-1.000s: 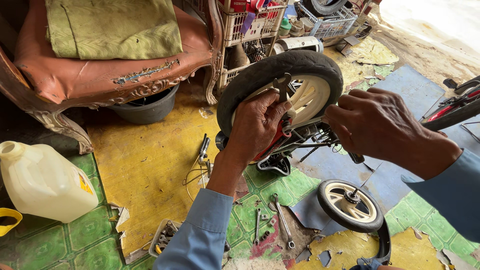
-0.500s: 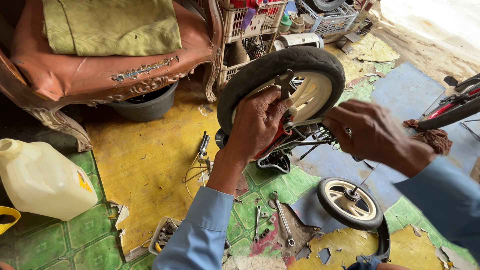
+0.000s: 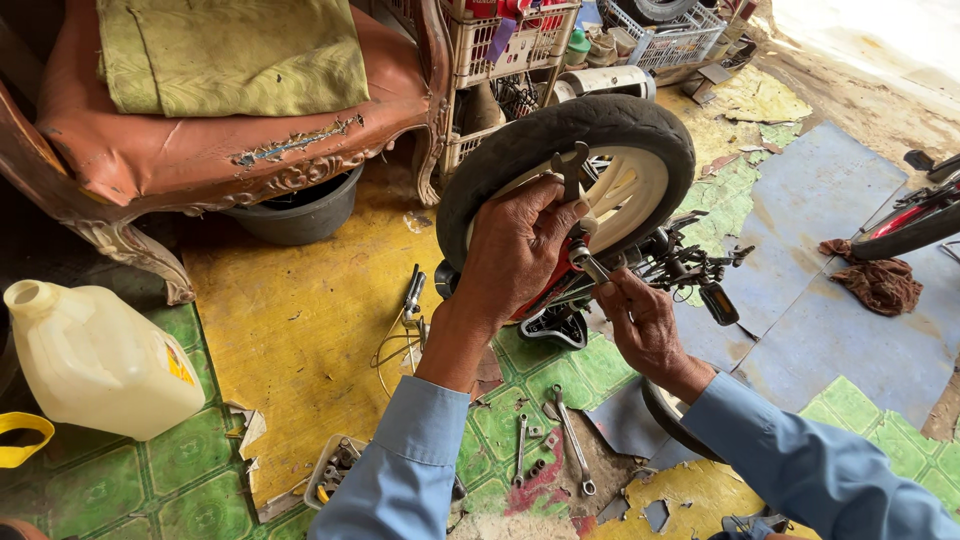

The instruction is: The person kneels on the floor of a repair shop and uses wrenches to loosen and tighten the axle nuts of a wheel mounted on a small red bicycle frame, holding the wheel steady with one hand while turning the wrenches with the other, then steadies the wheel at the end.

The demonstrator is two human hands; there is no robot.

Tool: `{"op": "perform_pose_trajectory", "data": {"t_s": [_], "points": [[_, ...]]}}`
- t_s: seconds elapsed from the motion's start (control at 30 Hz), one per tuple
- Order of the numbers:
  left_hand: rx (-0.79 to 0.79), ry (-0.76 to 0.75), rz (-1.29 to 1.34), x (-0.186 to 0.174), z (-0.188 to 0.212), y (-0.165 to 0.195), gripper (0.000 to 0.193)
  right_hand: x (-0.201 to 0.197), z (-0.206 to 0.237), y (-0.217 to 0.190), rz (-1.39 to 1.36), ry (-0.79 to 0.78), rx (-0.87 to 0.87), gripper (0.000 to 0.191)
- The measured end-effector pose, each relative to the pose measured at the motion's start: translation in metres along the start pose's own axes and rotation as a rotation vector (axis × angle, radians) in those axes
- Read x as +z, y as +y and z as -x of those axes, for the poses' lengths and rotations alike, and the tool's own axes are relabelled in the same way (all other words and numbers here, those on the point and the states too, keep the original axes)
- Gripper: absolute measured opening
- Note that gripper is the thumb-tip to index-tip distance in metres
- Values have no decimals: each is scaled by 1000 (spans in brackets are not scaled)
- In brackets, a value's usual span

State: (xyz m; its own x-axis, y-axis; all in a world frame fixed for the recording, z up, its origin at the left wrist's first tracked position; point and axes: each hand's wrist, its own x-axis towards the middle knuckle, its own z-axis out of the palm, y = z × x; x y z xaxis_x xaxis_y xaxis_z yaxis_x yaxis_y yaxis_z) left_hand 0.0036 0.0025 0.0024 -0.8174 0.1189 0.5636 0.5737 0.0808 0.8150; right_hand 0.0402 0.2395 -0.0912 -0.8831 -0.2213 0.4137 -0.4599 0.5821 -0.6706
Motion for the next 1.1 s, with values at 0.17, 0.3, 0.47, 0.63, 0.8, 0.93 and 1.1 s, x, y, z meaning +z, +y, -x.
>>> {"op": "perform_pose_trajectory", "data": {"t_s": [0.17, 0.3, 0.47, 0.63, 0.8, 0.93, 1.1], "points": [[74, 23, 64, 0, 0, 1, 11, -5, -1, -2, -31, -39, 42, 29], [77, 27, 62, -1, 0, 0, 11, -10, -5, -1, 60, -86, -126, 22], [43, 10, 46, 0, 0, -1, 13, -25, -5, -9, 168, -118, -303, 12], [66, 20, 72, 0, 0, -2, 12, -71, -22, -51, 473, -91, -479, 2], [70, 22, 17, -2, 0, -3, 10, -103, -47, -108, 747, -170, -495, 6], [73, 14, -31, -5, 0, -3, 11, -104, -65, -133, 802, -231, -538, 7], [38, 16, -65, -7, 0, -2, 18, -103, -80, -147, 953, -278, -550, 9]]}}
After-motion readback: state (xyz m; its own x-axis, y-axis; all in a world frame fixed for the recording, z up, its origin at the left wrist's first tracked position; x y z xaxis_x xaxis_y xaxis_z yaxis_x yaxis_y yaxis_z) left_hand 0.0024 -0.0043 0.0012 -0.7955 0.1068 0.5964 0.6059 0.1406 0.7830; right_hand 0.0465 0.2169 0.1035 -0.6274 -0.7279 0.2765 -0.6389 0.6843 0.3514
